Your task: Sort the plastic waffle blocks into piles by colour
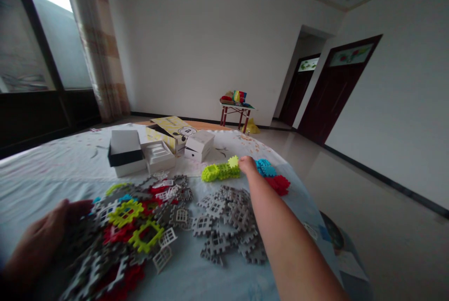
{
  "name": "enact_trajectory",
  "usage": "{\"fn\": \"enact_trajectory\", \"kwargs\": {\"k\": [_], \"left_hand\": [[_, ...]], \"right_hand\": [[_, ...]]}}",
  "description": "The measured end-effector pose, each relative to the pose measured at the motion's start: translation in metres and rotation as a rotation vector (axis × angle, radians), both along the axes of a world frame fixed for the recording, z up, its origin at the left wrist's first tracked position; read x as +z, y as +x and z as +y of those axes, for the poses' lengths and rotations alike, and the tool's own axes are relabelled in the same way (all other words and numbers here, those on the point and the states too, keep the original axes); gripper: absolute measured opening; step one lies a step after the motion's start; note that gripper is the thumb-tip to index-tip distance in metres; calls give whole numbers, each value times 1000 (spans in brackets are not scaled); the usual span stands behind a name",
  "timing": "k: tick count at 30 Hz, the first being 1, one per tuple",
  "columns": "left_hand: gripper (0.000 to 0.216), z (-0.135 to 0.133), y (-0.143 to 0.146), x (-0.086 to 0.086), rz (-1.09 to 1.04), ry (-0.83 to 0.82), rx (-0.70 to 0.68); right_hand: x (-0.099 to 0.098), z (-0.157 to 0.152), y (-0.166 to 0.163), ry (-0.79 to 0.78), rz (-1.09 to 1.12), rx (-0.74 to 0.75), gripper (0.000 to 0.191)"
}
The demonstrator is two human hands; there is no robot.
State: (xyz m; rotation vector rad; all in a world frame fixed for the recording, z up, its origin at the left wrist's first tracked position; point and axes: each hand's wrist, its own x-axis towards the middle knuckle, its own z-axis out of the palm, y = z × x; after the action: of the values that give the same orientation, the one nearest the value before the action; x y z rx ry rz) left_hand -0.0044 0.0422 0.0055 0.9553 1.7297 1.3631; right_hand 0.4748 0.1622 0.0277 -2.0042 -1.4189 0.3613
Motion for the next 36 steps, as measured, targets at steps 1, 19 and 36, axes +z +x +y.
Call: {"fn": "enact_trajectory", "kwargs": {"k": [1, 19, 36], "left_hand": [[49, 0, -1, -2, 2, 4, -3], [65, 7, -11, -26, 48, 142, -39], [56, 10, -11, -24, 21, 112, -45]], "right_hand": [[0, 2, 1, -2, -25, -13, 25], [37, -32, -101, 323, -209, 396, 26], [20, -121, -255, 288, -332, 1174, 32]]}}
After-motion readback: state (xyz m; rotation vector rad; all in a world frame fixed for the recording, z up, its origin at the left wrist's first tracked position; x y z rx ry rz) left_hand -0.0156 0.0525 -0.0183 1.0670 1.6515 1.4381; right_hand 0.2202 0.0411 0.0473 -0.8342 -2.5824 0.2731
